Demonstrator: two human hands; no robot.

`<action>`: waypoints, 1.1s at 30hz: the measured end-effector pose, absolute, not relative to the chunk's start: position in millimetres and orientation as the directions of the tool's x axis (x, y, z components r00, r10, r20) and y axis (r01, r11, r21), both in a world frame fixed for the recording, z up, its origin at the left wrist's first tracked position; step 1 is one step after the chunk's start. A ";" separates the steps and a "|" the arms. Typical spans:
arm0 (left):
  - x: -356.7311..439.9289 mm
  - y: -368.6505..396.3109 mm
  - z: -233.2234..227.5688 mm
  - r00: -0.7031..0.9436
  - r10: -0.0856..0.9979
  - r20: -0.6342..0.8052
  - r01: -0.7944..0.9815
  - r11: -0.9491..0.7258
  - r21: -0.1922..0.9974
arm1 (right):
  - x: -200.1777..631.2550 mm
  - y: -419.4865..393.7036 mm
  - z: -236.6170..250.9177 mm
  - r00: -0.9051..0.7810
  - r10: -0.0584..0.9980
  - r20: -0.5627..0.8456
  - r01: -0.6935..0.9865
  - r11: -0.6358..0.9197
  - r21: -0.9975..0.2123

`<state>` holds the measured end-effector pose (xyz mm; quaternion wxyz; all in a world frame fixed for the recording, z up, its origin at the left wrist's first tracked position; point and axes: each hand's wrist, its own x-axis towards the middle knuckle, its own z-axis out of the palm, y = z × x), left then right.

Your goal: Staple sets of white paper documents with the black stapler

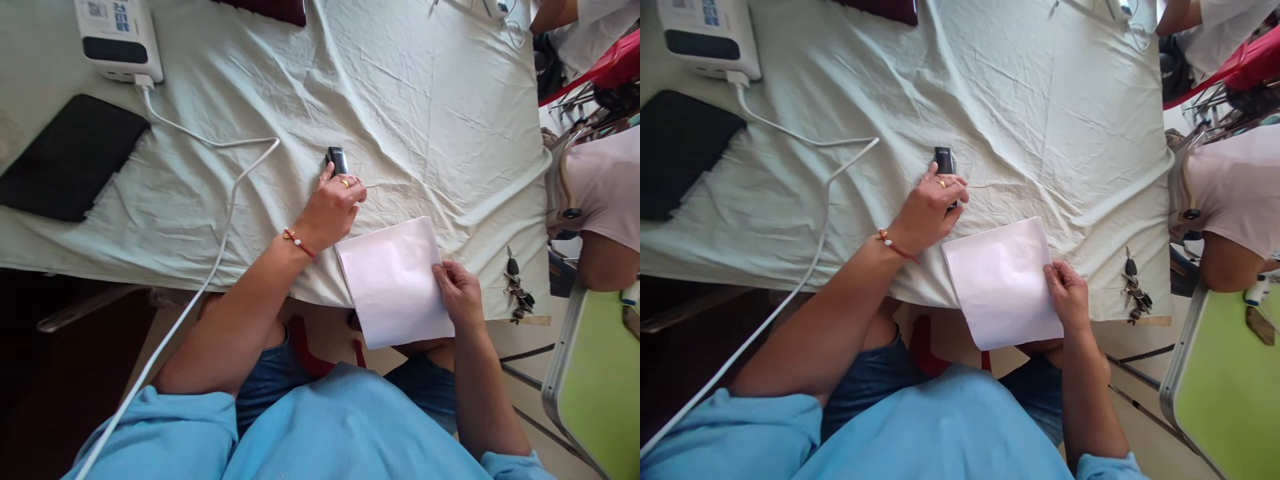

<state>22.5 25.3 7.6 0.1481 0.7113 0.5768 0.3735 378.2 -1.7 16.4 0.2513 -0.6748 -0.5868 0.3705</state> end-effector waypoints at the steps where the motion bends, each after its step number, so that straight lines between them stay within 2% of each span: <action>1: 19.6 25.3 6.7 0.039 0.928 0.370 0.672 -0.299 0.678 | 376.9 -2.3 17.0 0.037 0.976 -0.216 0.593 -0.195 -0.781; 5: 1.2 23.1 7.8 -0.180 0.923 0.341 0.548 -0.194 0.814 | 366.9 -3.7 19.4 0.014 0.963 -0.269 0.520 -0.237 -0.821; 9: -15.5 18.4 15.3 -0.359 0.920 0.157 0.546 0.070 0.835 | 351.0 0.5 18.1 -0.007 0.954 -0.299 0.460 -0.262 -0.848; 12: -21.8 12.0 24.1 -0.306 0.952 0.011 0.593 0.182 0.784 | 340.1 6.4 16.2 -0.004 0.955 -0.297 0.442 -0.265 -0.857; 18: -22.0 5.1 36.3 -0.048 0.985 -0.166 0.714 0.150 0.683 | 330.0 14.0 15.5 0.017 0.963 -0.270 0.454 -0.248 -0.856; 25: -22.7 9.6 37.1 -0.031 0.971 -0.235 0.726 0.184 0.663 | 329.9 16.2 17.0 0.031 0.969 -0.245 0.467 -0.231 -0.854; 29: -20.4 12.7 29.6 -0.041 0.976 -0.215 0.747 0.173 0.642 | 330.2 17.6 18.9 0.020 0.974 -0.224 0.479 -0.206 -0.854; 33: -19.0 14.1 27.1 -0.062 0.982 -0.176 0.718 0.166 0.676 | 333.2 18.3 21.5 0.020 0.986 -0.167 0.531 -0.152 -0.834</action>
